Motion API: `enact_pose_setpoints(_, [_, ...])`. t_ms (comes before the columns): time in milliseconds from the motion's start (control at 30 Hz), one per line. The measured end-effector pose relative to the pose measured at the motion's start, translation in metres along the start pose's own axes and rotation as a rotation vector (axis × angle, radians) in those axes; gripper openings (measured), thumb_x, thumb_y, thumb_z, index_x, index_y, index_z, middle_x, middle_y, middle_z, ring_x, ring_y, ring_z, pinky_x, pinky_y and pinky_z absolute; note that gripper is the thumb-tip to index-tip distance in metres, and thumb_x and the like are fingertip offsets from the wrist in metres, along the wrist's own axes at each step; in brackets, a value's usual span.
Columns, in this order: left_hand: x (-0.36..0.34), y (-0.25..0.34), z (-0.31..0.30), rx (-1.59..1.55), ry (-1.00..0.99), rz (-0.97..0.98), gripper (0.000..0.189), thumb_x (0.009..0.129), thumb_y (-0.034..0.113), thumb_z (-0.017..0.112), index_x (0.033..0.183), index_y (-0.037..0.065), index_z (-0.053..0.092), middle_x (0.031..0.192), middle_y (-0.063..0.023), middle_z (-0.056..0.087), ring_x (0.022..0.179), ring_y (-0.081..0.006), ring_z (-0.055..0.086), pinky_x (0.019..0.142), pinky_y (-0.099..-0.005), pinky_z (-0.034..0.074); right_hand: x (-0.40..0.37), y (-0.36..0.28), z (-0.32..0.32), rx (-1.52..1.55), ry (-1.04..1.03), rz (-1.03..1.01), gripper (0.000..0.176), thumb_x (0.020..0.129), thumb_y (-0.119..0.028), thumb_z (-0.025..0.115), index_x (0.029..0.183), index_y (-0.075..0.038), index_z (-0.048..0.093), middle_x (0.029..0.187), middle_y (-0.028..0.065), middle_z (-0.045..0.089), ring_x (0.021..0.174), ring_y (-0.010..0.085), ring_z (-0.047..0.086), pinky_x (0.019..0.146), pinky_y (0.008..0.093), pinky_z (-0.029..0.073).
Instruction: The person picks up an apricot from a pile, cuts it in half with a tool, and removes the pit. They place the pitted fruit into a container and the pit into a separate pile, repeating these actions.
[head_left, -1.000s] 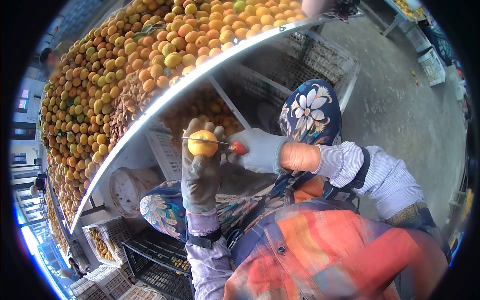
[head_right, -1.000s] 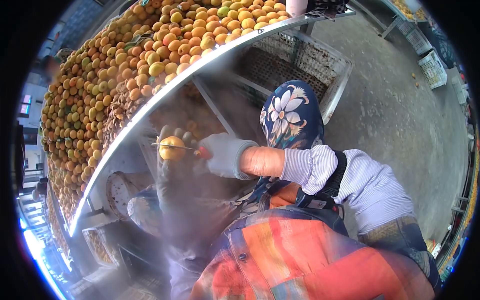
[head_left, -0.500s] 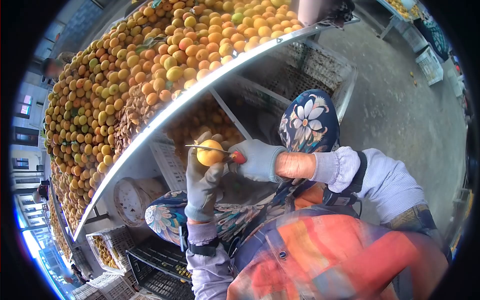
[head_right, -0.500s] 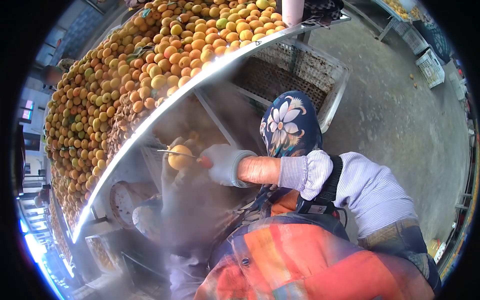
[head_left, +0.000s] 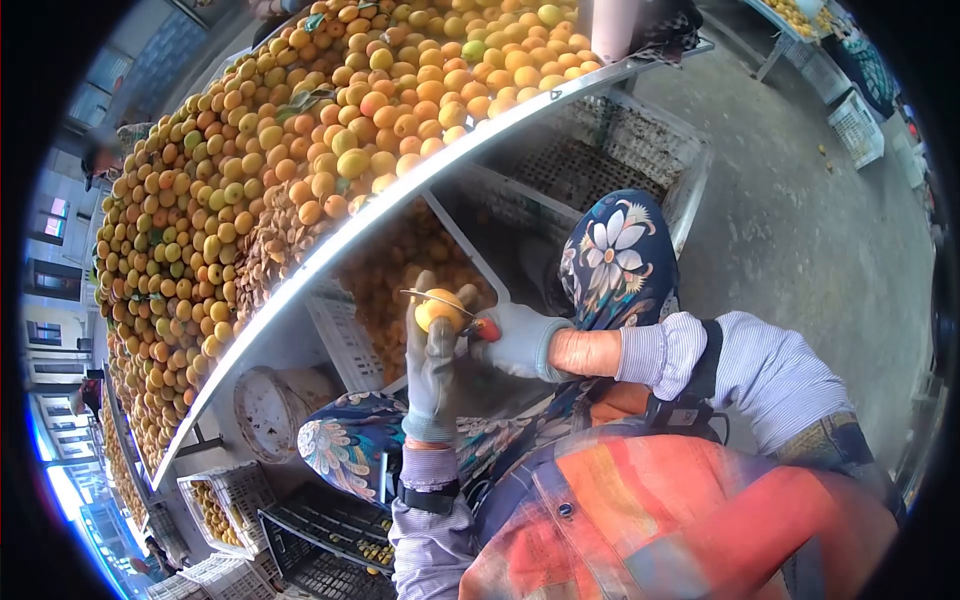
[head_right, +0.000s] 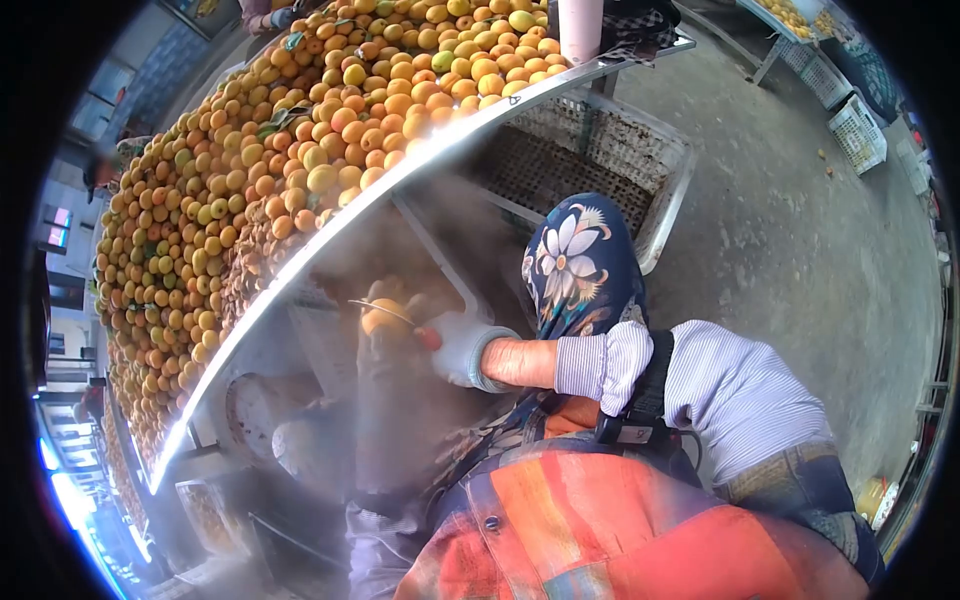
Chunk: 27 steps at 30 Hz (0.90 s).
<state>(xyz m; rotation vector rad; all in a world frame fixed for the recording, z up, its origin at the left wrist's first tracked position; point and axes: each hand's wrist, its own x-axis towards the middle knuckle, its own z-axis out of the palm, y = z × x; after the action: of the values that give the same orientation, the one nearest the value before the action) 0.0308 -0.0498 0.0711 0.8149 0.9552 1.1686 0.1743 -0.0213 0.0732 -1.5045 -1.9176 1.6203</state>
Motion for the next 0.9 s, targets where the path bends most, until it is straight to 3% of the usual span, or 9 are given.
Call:
enact_pose_setpoints(67, [0.008, 0.006, 0.001, 0.22, 0.027, 0.147, 0.069, 0.093, 0.047, 0.054, 0.142, 0.003, 0.033, 0.127, -0.0157, 0.053, 0.11, -0.0186, 0.055, 0.09, -0.029, 0.047, 0.004, 0.002, -0.003, 0.011, 0.038, -0.018, 0.02, 0.08, -0.02, 0.061, 0.091, -0.004, 0.065, 0.082, 0.0131, 0.067, 0.081, 0.0268, 0.065, 0.072, 0.0359, 0.049])
enact_pose_setpoints(200, [0.011, 0.009, 0.005, 0.283, 0.018, 0.185, 0.058, 0.095, 0.043, 0.054, 0.133, 0.002, 0.042, 0.117, -0.0127, 0.06, 0.099, -0.0177, 0.059, 0.088, -0.0291, 0.048, 0.009, 0.003, -0.004, 0.012, 0.052, -0.033, 0.021, 0.08, -0.021, 0.061, 0.091, -0.004, 0.065, 0.084, 0.0148, 0.067, 0.081, 0.0277, 0.065, 0.072, 0.0364, 0.049])
enact_pose_setpoints(233, [0.002, 0.016, 0.022, 0.041, 0.093, 0.028, 0.055, 0.096, 0.046, 0.049, 0.13, 0.002, 0.045, 0.11, -0.0113, 0.062, 0.091, -0.0166, 0.06, 0.083, -0.0285, 0.048, 0.004, 0.002, -0.001, 0.022, 0.106, -0.059, 0.022, 0.081, -0.023, 0.06, 0.092, -0.004, 0.065, 0.086, 0.0167, 0.067, 0.085, 0.0312, 0.066, 0.073, 0.0376, 0.05])
enact_pose_setpoints(333, [0.006, 0.006, 0.024, -0.031, 0.108, -0.017, 0.058, 0.097, 0.05, 0.045, 0.129, 0.002, 0.045, 0.109, -0.0114, 0.062, 0.086, -0.0154, 0.058, 0.078, -0.0278, 0.048, 0.02, 0.03, 0.034, -0.024, 0.248, 0.02, 0.024, 0.082, -0.025, 0.06, 0.093, -0.004, 0.065, 0.088, 0.0178, 0.067, 0.088, 0.0334, 0.065, 0.074, 0.0387, 0.05])
enact_pose_setpoints(500, [0.012, 0.0, 0.004, 0.362, 0.02, 0.027, 0.055, 0.098, 0.046, 0.044, 0.132, 0.002, 0.043, 0.11, -0.009, 0.06, 0.089, -0.0148, 0.058, 0.077, -0.0278, 0.049, 0.013, 0.022, 0.016, 0.064, 0.178, -0.041, 0.023, 0.082, -0.024, 0.059, 0.093, -0.004, 0.065, 0.086, 0.0168, 0.067, 0.084, 0.0329, 0.066, 0.072, 0.0388, 0.05])
enact_pose_setpoints(567, [0.014, 0.003, 0.009, 0.232, 0.124, 0.023, 0.051, 0.097, 0.038, 0.05, 0.132, 0.002, 0.043, 0.109, -0.0076, 0.059, 0.091, -0.0138, 0.058, 0.075, -0.0252, 0.049, 0.01, 0.01, 0.001, 0.018, 0.076, 0.023, 0.029, 0.085, -0.026, 0.051, 0.1, -0.007, 0.066, 0.103, 0.02, 0.065, 0.102, 0.0373, 0.06, 0.086, 0.042, 0.046])
enact_pose_setpoints(700, [0.015, 0.004, 0.013, 0.097, 0.115, 0.143, 0.05, 0.095, 0.034, 0.055, 0.132, 0.002, 0.044, 0.109, -0.0072, 0.06, 0.09, -0.0131, 0.058, 0.072, -0.0228, 0.049, 0.011, 0.005, -0.008, -0.023, 0.002, -0.004, 0.029, 0.086, -0.024, 0.048, 0.099, -0.005, 0.066, 0.105, 0.0211, 0.064, 0.102, 0.0392, 0.059, 0.086, 0.043, 0.047])
enact_pose_setpoints(767, [0.013, 0.005, 0.016, 0.157, 0.128, 0.037, 0.047, 0.097, 0.037, 0.051, 0.128, 0.002, 0.047, 0.106, -0.0074, 0.061, 0.087, -0.0124, 0.058, 0.07, -0.0222, 0.048, 0.016, 0.018, 0.009, 0.077, 0.197, -0.054, 0.019, 0.081, -0.019, 0.06, 0.092, -0.005, 0.065, 0.085, 0.0167, 0.067, 0.081, 0.0323, 0.065, 0.072, 0.038, 0.05])
enact_pose_setpoints(900, [0.016, 0.0, 0.024, -0.066, 0.161, 0.015, 0.045, 0.099, 0.043, 0.041, 0.114, 0.002, 0.055, 0.102, -0.0089, 0.063, 0.082, -0.0132, 0.058, 0.069, -0.0253, 0.047, 0.024, 0.027, 0.034, 0.019, 0.314, -0.029, 0.021, 0.081, -0.021, 0.058, 0.093, -0.006, 0.066, 0.09, 0.02, 0.067, 0.091, 0.0366, 0.064, 0.077, 0.0399, 0.05])
